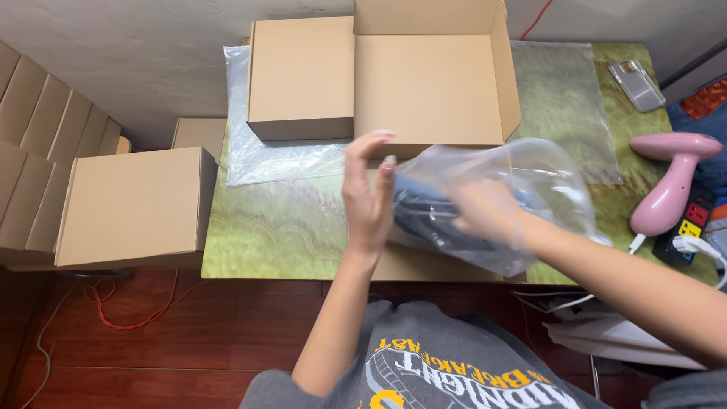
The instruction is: The person packs clothes into cardboard boxes. They place a pink garment in a plastic bag into a box, then a yellow garment into another box, and finally a pair of jeans into a third box. The person also hangs the yellow garment on a hanger.
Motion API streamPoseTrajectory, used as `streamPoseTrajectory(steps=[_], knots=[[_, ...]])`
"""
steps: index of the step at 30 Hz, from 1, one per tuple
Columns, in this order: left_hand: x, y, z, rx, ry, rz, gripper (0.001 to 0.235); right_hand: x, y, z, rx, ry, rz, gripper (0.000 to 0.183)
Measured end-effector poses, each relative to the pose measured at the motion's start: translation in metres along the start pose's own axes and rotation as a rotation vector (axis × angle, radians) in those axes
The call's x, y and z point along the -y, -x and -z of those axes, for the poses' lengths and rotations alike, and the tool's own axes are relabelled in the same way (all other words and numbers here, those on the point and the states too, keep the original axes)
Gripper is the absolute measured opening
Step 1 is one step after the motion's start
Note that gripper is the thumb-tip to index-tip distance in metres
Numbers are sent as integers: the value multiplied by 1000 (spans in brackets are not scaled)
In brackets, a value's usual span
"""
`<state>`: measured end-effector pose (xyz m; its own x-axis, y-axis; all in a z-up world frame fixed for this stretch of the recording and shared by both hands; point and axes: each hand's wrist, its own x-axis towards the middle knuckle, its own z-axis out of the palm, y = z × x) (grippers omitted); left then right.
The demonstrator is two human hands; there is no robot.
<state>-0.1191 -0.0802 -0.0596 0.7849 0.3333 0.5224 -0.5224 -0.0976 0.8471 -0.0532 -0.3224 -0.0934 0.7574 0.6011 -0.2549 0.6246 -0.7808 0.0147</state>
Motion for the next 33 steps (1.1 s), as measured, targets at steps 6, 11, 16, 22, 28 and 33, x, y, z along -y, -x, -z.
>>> streamPoseTrajectory(steps=[6, 11, 16, 22, 28, 33], knots=[[46, 33, 48, -107, -293, 393, 95, -12, 64, 97, -305, -705, -403, 33], [79, 23, 48, 150, -62, 493, 61, -44, 95, 39, -688, -1262, -730, 51], [119, 7, 67, 174, -416, 271, 44, -24, 106, 24, -777, -1379, -740, 41], [118, -26, 102, 211, -819, 39, 33, -20, 130, 32, -764, -1390, -886, 50], [96, -65, 168, 104, -804, 172, 48, -29, 164, 42, -834, -1638, -965, 59], [112, -72, 236, 98, -957, 65, 36, -73, 209, 4, -767, -1593, -997, 52]])
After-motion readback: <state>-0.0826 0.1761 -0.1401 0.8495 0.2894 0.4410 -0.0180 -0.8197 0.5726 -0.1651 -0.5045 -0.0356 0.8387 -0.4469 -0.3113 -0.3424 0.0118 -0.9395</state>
